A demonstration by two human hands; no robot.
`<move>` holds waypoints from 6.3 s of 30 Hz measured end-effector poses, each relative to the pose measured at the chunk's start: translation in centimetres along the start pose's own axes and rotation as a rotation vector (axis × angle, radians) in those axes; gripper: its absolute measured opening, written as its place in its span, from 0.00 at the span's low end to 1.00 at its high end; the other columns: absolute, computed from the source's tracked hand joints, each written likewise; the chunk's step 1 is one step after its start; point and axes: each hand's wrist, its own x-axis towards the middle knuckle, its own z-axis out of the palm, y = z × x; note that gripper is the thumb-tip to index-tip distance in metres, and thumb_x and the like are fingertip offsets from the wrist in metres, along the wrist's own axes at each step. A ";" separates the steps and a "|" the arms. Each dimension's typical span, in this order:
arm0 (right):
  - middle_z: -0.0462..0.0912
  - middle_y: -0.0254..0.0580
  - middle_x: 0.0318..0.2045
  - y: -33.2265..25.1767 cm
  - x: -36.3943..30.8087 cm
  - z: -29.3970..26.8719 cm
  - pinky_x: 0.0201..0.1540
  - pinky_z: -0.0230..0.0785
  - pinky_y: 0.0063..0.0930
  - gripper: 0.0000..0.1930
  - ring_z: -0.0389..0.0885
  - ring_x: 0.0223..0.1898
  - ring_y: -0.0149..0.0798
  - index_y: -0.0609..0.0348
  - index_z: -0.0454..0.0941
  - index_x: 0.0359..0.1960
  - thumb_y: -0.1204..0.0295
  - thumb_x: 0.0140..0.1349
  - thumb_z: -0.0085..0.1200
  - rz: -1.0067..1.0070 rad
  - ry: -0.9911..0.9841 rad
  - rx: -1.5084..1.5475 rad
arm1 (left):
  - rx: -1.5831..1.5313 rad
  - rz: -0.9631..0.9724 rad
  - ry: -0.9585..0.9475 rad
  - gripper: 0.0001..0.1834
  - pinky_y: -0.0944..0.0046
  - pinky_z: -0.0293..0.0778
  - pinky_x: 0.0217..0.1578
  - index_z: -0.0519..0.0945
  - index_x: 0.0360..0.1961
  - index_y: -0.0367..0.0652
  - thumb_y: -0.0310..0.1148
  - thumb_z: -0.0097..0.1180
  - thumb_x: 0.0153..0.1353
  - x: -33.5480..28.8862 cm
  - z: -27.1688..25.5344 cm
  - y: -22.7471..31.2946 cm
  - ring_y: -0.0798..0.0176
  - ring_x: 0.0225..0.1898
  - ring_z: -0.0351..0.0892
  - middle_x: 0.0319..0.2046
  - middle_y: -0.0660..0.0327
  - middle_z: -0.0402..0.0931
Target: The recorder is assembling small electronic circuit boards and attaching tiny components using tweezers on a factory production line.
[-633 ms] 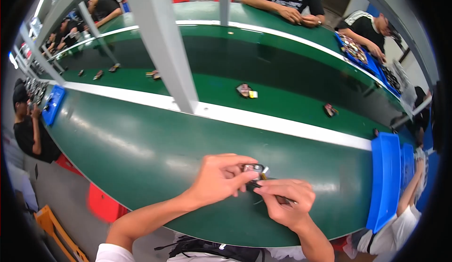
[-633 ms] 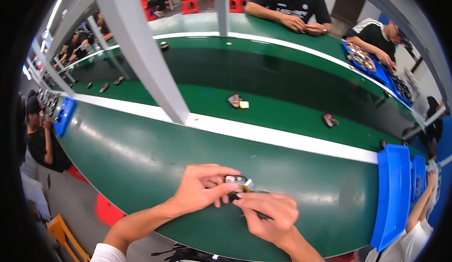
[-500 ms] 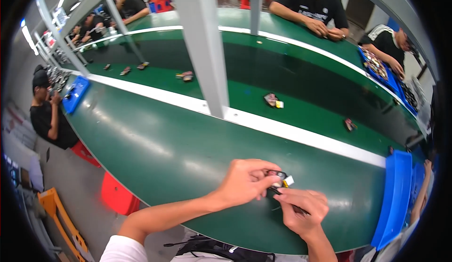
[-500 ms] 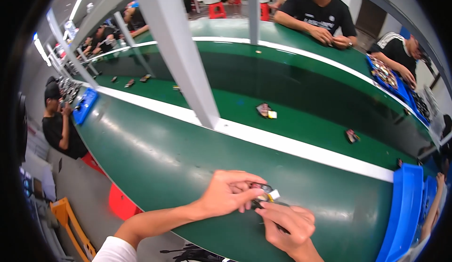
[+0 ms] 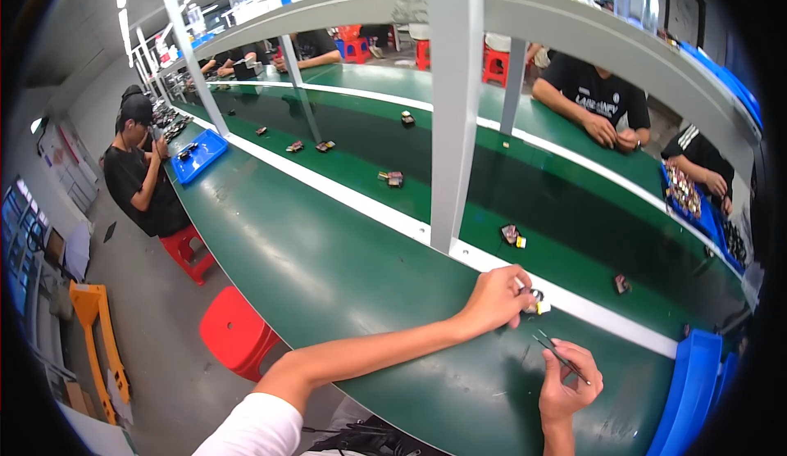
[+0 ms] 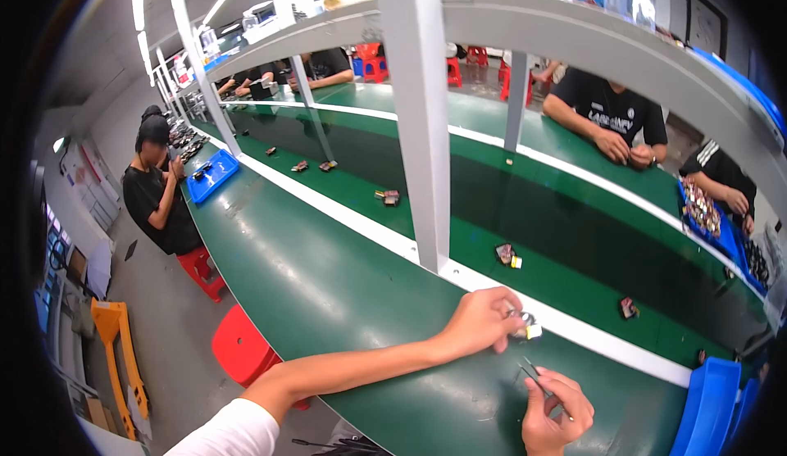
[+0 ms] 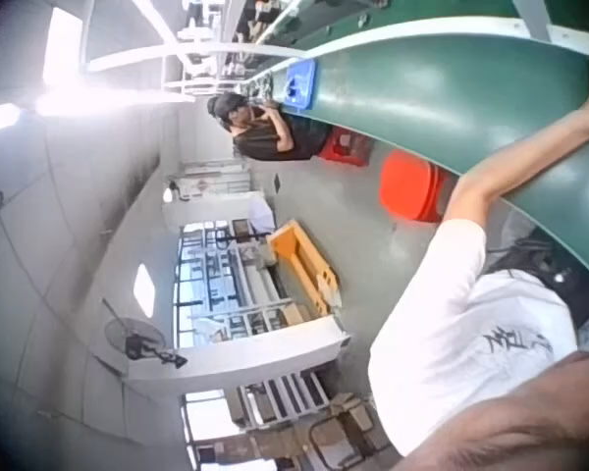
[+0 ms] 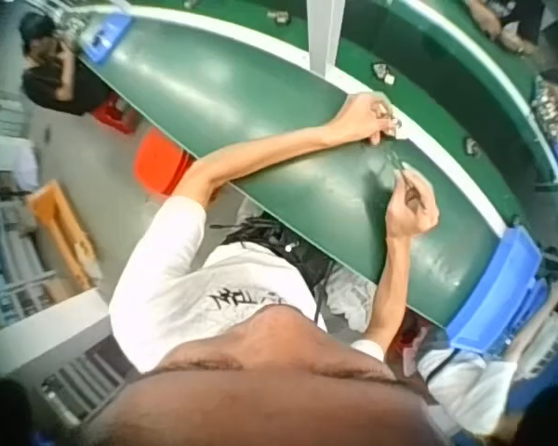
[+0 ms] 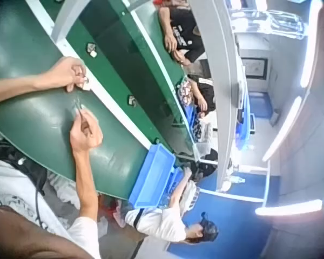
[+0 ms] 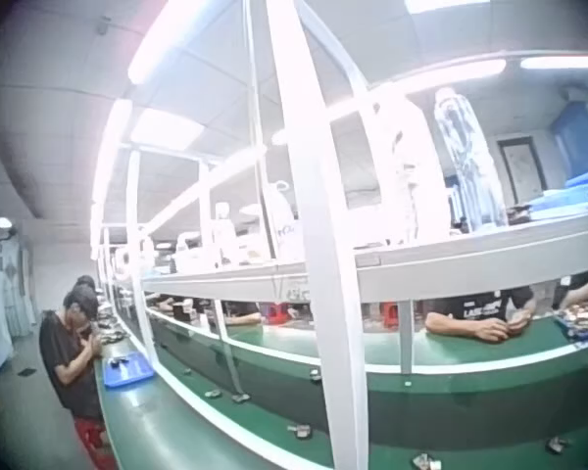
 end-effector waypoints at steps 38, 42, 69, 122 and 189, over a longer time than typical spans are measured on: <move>0.85 0.39 0.33 0.7 -1.2 1.0 0.28 0.67 0.17 0.08 0.73 0.25 0.23 0.66 0.84 0.37 0.85 0.56 0.68 0.234 -0.111 -0.006 | 0.810 0.333 0.621 0.14 0.53 0.74 0.28 0.84 0.25 0.38 0.38 0.63 0.62 -5.3 -25.3 -5.1 0.45 0.24 0.80 0.22 0.50 0.80; 0.86 0.40 0.36 1.2 -1.3 1.3 0.31 0.67 0.17 0.08 0.73 0.27 0.23 0.66 0.84 0.38 0.86 0.57 0.67 0.314 -0.059 0.010 | 1.001 0.322 1.004 0.14 0.50 0.75 0.30 0.81 0.22 0.37 0.35 0.62 0.60 -2.1 -37.5 -7.5 0.43 0.28 0.82 0.23 0.49 0.80; 0.86 0.49 0.36 2.5 -0.7 -0.5 0.31 0.72 0.22 0.07 0.77 0.28 0.30 0.69 0.83 0.37 0.85 0.58 0.65 0.329 -0.050 -0.342 | 0.964 0.035 1.133 0.24 0.54 0.74 0.54 0.85 0.47 0.42 0.34 0.74 0.46 9.1 -60.1 -10.2 0.52 0.53 0.78 0.48 0.56 0.81; 0.79 0.29 0.22 1.4 0.7 -1.2 0.25 0.63 0.18 0.08 0.67 0.20 0.21 0.61 0.86 0.33 0.79 0.53 0.73 0.329 0.068 -0.062 | 0.816 0.669 0.431 0.14 0.52 0.77 0.51 0.82 0.44 0.37 0.32 0.65 0.59 -0.2 -25.4 -1.5 0.45 0.48 0.82 0.45 0.50 0.83; 0.85 0.36 0.26 3.6 0.6 -1.5 0.18 0.51 0.16 0.08 0.64 0.13 0.18 0.69 0.83 0.24 0.81 0.45 0.72 0.475 0.057 -0.020 | 0.481 0.051 0.301 0.15 0.66 0.81 0.21 0.84 0.42 0.30 0.33 0.61 0.65 3.9 -29.7 -0.1 0.64 0.26 0.86 0.32 0.54 0.85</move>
